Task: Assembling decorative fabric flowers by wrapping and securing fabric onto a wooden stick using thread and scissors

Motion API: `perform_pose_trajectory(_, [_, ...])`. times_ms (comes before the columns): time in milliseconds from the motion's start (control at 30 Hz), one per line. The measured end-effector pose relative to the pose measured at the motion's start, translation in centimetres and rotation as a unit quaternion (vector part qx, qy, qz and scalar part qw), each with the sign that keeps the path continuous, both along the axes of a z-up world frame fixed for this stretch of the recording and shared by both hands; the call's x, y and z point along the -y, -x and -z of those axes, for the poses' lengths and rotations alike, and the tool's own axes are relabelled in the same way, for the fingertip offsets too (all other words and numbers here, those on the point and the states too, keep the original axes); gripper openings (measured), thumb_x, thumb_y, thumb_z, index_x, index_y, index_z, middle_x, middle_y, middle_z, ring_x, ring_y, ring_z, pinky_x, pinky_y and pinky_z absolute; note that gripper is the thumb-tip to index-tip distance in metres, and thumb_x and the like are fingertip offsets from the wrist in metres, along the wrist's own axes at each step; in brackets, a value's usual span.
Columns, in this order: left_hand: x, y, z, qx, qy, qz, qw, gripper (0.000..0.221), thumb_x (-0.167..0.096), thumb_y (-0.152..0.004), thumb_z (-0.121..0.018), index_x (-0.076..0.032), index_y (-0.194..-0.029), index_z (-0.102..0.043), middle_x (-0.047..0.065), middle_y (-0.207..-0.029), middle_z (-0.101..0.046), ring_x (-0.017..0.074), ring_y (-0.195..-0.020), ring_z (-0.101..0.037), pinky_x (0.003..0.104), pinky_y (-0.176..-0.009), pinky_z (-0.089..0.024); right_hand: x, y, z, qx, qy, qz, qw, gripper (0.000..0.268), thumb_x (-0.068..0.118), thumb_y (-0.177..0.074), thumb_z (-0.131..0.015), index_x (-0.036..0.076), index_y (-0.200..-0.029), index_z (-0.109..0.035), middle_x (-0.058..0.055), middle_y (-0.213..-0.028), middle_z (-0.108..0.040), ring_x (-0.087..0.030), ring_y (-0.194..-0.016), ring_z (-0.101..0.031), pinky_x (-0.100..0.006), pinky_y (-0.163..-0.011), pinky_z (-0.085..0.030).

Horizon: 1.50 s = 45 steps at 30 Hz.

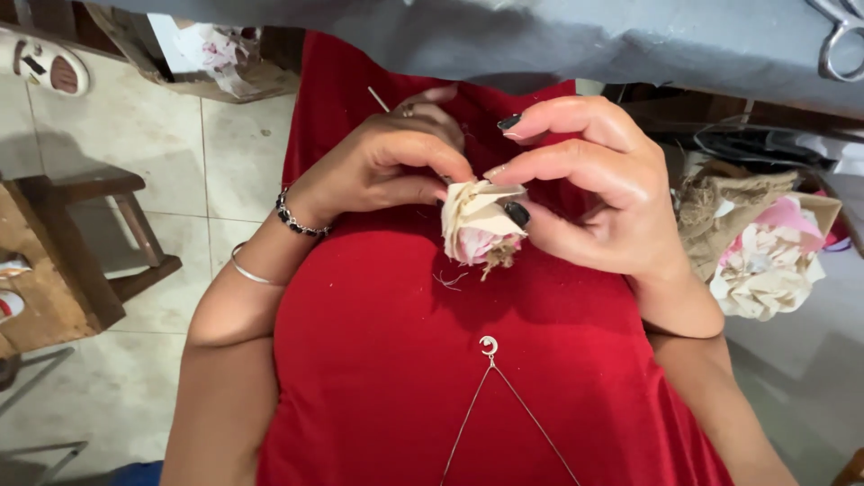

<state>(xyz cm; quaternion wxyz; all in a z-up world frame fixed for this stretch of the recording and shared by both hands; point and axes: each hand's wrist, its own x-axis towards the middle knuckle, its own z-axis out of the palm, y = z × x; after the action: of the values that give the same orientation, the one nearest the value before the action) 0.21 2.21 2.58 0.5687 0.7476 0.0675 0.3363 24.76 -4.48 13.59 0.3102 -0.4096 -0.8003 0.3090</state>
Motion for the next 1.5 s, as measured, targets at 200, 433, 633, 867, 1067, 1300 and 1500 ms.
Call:
perform_pose_trajectory(200, [-0.1, 0.0, -0.5, 0.001, -0.006, 0.014, 1.0, 0.012, -0.026, -0.105, -0.063, -0.016, -0.111, -0.069, -0.003, -0.095, -0.064, 0.0189, -0.096, -0.063, 0.059, -0.129, -0.017, -0.2, 0.4, 0.6, -0.003, 0.003, 0.048, 0.999, 0.002, 0.005, -0.099, -0.075, 0.004, -0.1, -0.075, -0.016, -0.116, -0.063, -0.03, -0.108, -0.063, -0.04, -0.098, -0.053])
perform_pose_trajectory(433, [1.4, 0.7, -1.3, 0.018, -0.035, -0.143, 0.989, 0.015, -0.009, -0.1, -0.076, -0.006, -0.113, -0.07, 0.003, -0.102, -0.075, 0.0205, -0.088, -0.071, 0.057, -0.117, -0.047, 0.9, 0.2, 0.5, -0.046, -0.082, 0.182, 0.979, 0.024, 0.025, -0.105, -0.064, 0.001, -0.101, -0.068, -0.02, -0.113, -0.06, -0.031, -0.111, -0.057, -0.042, -0.104, -0.047])
perform_pose_trajectory(633, [2.8, -0.2, -2.8, 0.028, -0.004, -0.343, 0.939, 0.022, -0.001, -0.094, -0.081, 0.002, -0.113, -0.071, 0.017, -0.113, -0.076, 0.0253, -0.101, -0.077, 0.031, -0.091, -0.065, 0.7, 0.1, 2.1, 0.021, -0.304, 0.118, 0.945, 0.025, 0.028, -0.083, -0.089, 0.01, -0.092, -0.074, -0.008, -0.113, -0.05, -0.026, -0.106, -0.047, -0.053, -0.106, -0.049])
perform_pose_trajectory(867, [3.0, -1.6, -3.1, 0.018, -0.023, -0.408, 0.913, 0.031, -0.004, -0.089, -0.088, 0.0, -0.115, -0.072, 0.014, -0.112, -0.077, 0.022, -0.099, -0.077, 0.03, -0.089, -0.065, 0.0, 1.5, 2.3, 0.076, -0.334, 0.155, 0.927, 0.015, 0.019, -0.091, -0.089, 0.014, -0.097, -0.076, -0.013, -0.111, -0.052, -0.029, -0.108, -0.049, -0.056, -0.108, -0.044])
perform_pose_trajectory(1067, [3.0, -1.9, -3.1, 0.025, -0.033, -0.404, 0.914, 0.029, -0.004, -0.091, -0.086, 0.0, -0.116, -0.072, 0.015, -0.113, -0.077, 0.0258, -0.101, -0.078, 0.033, -0.093, -0.065, 0.2, 1.7, 2.2, 0.086, -0.313, 0.184, 0.928, 0.016, 0.018, -0.091, -0.089, 0.011, -0.099, -0.077, -0.012, -0.113, -0.05, -0.029, -0.11, -0.048, -0.059, -0.109, -0.044])
perform_pose_trajectory(1300, [3.1, -2.0, -2.9, 0.027, -0.044, -0.408, 0.911, 0.026, -0.002, -0.093, -0.085, -0.002, -0.116, -0.073, 0.013, -0.111, -0.077, 0.0248, -0.098, -0.078, 0.032, -0.091, -0.064, -0.1, 2.5, 1.7, 0.086, -0.299, 0.185, 0.932, 0.017, 0.02, -0.087, -0.091, 0.012, -0.086, -0.076, -0.011, -0.105, -0.048, -0.029, -0.106, -0.048, -0.06, -0.107, -0.043])
perform_pose_trajectory(1500, [3.0, -2.3, -2.7, 0.03, -0.056, -0.421, 0.905, 0.023, -0.001, -0.091, -0.086, -0.001, -0.11, -0.074, 0.013, -0.108, -0.078, 0.0248, -0.095, -0.078, 0.032, -0.088, -0.064, 0.0, 2.6, 1.8, 0.102, -0.295, 0.172, 0.934, 0.014, 0.02, -0.09, -0.089, 0.01, -0.091, -0.079, -0.012, -0.112, -0.052, -0.029, -0.109, -0.049, -0.06, -0.111, -0.042])
